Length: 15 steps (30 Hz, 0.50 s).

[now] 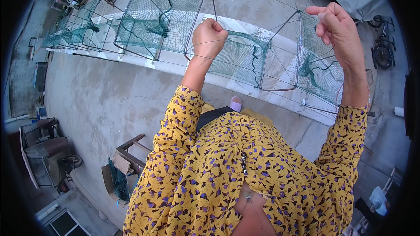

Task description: The person assembles a collapsible mesh fish trap by hand, threading wire through the mesh and frame to secure the structure.

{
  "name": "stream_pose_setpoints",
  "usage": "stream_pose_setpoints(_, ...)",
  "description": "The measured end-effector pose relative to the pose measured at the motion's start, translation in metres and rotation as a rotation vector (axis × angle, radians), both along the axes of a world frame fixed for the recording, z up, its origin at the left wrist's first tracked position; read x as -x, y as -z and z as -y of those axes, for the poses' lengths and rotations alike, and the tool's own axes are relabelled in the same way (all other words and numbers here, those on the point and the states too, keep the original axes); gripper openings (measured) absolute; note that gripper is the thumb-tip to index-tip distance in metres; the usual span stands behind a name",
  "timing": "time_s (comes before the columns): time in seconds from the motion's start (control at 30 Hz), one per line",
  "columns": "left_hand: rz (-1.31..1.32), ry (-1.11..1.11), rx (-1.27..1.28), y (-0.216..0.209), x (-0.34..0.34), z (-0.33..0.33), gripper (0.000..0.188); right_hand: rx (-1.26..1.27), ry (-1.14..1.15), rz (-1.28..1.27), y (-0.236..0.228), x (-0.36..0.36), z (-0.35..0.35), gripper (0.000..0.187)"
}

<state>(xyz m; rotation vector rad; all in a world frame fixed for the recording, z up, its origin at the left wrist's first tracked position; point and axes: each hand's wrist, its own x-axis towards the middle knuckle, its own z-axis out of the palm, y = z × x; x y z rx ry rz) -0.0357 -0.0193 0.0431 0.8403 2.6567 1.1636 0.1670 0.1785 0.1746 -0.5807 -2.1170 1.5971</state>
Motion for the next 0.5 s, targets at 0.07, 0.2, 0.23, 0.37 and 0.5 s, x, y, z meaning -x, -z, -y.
stream_pose_setpoints(0.07, -0.004, -0.005, -0.017, 0.002, 0.001, 0.003, 0.012, 0.092, -0.007, -0.041, 0.009, 0.022, 0.012, 0.014)
stream_pose_setpoints(0.2, -0.007, 0.031, -0.019, 0.005, 0.003, 0.004, 0.012, -0.204, -0.111, 0.255, 0.034, 0.058, 0.027, 0.015)
stream_pose_setpoints(0.23, 0.012, 0.038, -0.038, 0.006, 0.003, 0.004, 0.013, -0.175, -0.146, 0.275, 0.041, 0.066, 0.032, 0.014)
stream_pose_setpoints(0.37, 0.09, 0.045, -0.073, 0.009, 0.001, 0.004, 0.014, -0.063, -0.245, 0.313, 0.073, 0.097, 0.052, 0.012)
stream_pose_setpoints(0.5, 0.13, 0.054, -0.167, 0.021, 0.001, 0.003, 0.012, -0.278, -0.303, 0.485, 0.089, 0.119, 0.07, 0.012)
